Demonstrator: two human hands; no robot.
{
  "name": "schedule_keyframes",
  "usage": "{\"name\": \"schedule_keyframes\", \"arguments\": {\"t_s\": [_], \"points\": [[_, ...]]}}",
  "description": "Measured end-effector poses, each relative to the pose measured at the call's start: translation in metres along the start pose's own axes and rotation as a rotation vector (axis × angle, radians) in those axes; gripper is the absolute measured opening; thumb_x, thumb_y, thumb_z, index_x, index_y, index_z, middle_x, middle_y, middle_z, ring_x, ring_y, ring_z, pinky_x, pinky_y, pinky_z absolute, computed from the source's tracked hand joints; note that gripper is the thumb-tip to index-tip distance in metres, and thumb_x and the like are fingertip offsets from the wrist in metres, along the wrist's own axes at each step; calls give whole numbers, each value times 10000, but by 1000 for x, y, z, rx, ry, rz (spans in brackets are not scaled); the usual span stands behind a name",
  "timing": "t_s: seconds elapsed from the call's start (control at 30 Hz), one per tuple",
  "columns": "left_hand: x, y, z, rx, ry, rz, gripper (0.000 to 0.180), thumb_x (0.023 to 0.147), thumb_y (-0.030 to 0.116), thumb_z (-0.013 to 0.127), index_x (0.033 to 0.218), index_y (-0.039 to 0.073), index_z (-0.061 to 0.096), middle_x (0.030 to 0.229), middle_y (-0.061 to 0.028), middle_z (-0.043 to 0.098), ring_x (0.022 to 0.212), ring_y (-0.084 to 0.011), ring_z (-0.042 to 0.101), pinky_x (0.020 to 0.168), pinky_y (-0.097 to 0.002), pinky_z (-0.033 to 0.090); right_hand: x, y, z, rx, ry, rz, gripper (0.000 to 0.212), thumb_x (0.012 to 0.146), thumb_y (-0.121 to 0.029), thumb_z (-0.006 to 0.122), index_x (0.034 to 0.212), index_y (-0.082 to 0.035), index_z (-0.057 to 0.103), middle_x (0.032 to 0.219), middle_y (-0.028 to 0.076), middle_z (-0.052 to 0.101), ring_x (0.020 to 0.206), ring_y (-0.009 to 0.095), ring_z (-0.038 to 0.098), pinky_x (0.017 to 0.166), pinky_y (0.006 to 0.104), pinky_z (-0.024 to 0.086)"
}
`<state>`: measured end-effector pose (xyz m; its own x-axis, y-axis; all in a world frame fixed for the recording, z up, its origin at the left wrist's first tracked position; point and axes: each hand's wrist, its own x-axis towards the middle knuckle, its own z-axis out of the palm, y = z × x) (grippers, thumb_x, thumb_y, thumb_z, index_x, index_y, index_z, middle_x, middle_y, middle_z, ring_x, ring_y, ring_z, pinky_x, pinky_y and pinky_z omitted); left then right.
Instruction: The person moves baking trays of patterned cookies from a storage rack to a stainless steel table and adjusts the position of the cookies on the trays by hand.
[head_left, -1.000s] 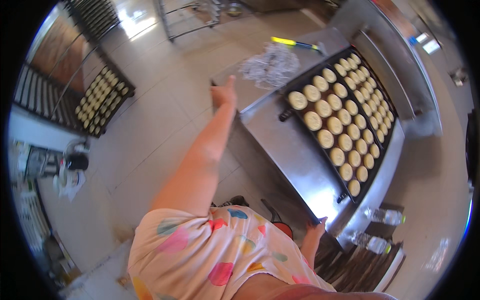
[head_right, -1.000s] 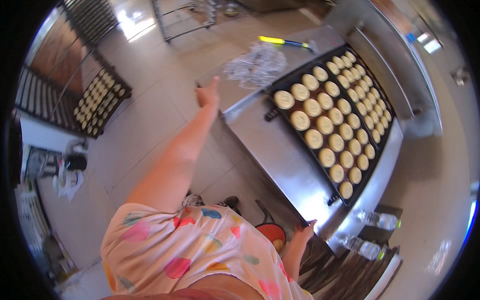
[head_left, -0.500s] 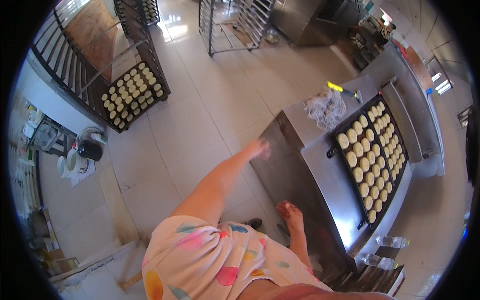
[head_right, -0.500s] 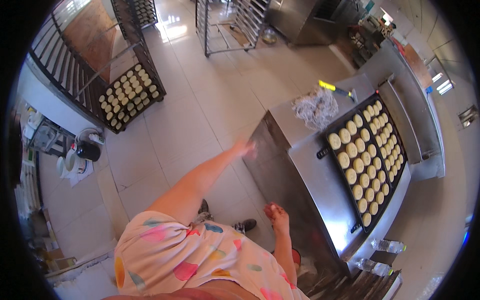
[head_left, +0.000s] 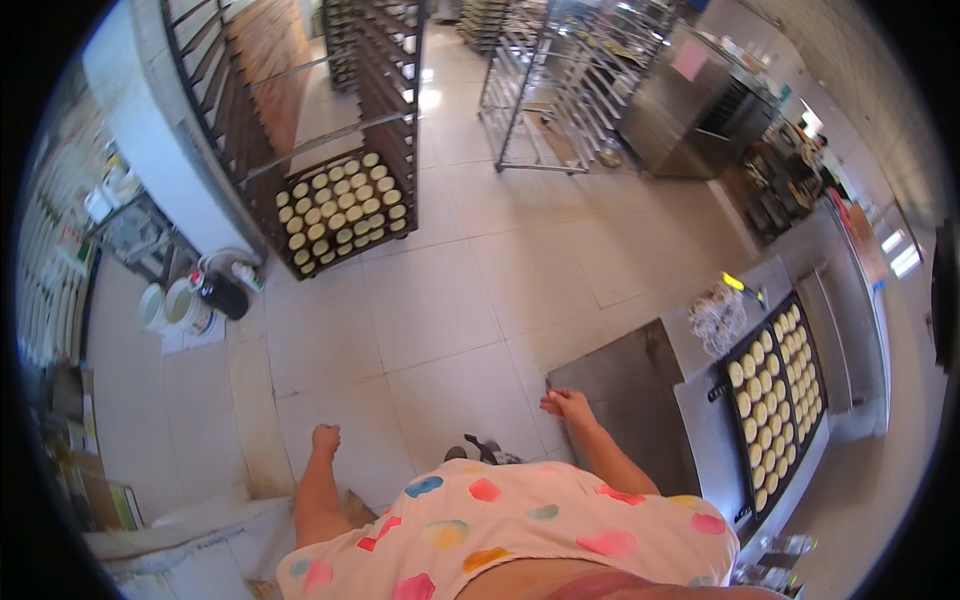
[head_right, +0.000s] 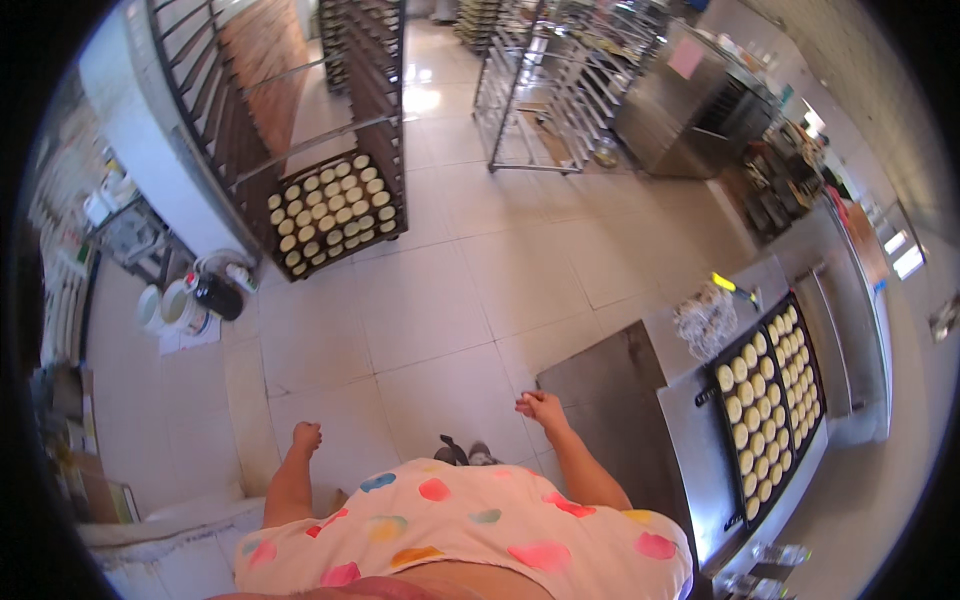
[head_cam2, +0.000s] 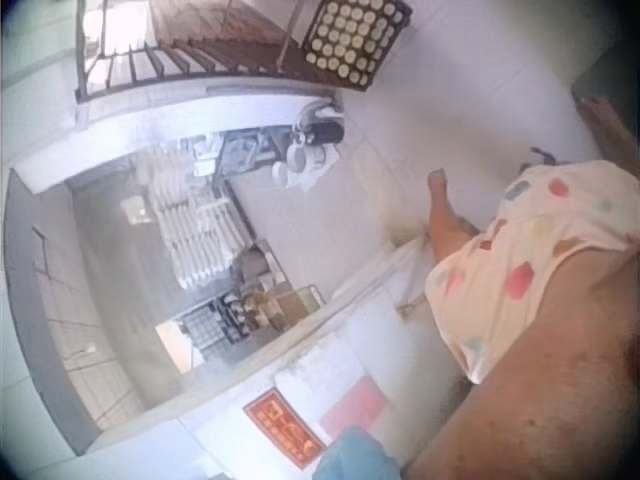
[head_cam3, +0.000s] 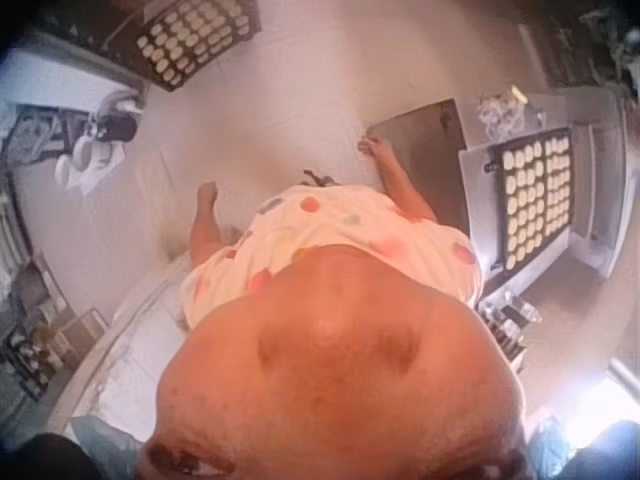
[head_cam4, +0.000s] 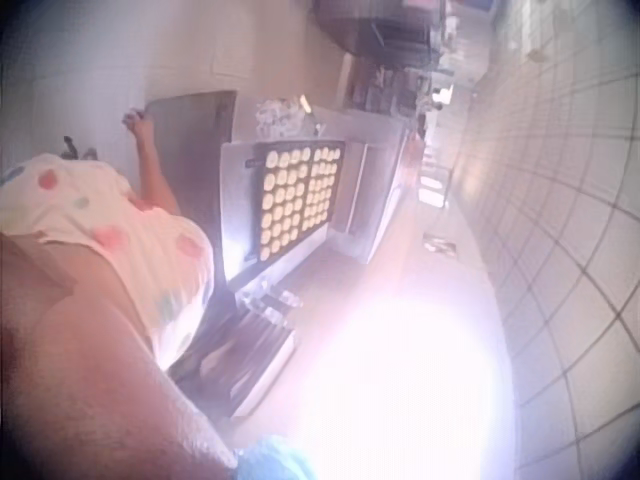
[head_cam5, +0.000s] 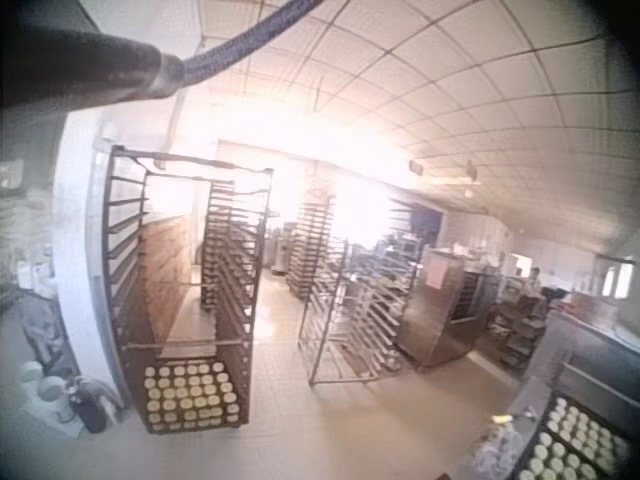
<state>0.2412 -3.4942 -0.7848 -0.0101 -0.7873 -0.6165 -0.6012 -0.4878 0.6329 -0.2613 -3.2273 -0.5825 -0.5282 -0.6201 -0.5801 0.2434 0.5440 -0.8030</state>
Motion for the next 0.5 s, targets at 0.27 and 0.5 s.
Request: {"name": "schedule_keyframes", "arguments": {"t_s": [0.27,0.5], "points": [[-25,74,72,-373,-507,-212,348,847,319,603,995,5,565,850,-95,617,684,-194,629,569,-294,517,130,-78,125,-64,-307,-13,414,888,-249,573,1168,46,501,1060,157,623,945,230,631,853,328,497],[101,163,38,-284,-417,-196,348,861,307,584,1034,6,555,902,-94,625,718,-154,609,604,-280,502,294,-121,195,-99,-327,162,391,896,-229,538,1180,36,497,1064,157,624,946,216,632,805,324,510]]}}
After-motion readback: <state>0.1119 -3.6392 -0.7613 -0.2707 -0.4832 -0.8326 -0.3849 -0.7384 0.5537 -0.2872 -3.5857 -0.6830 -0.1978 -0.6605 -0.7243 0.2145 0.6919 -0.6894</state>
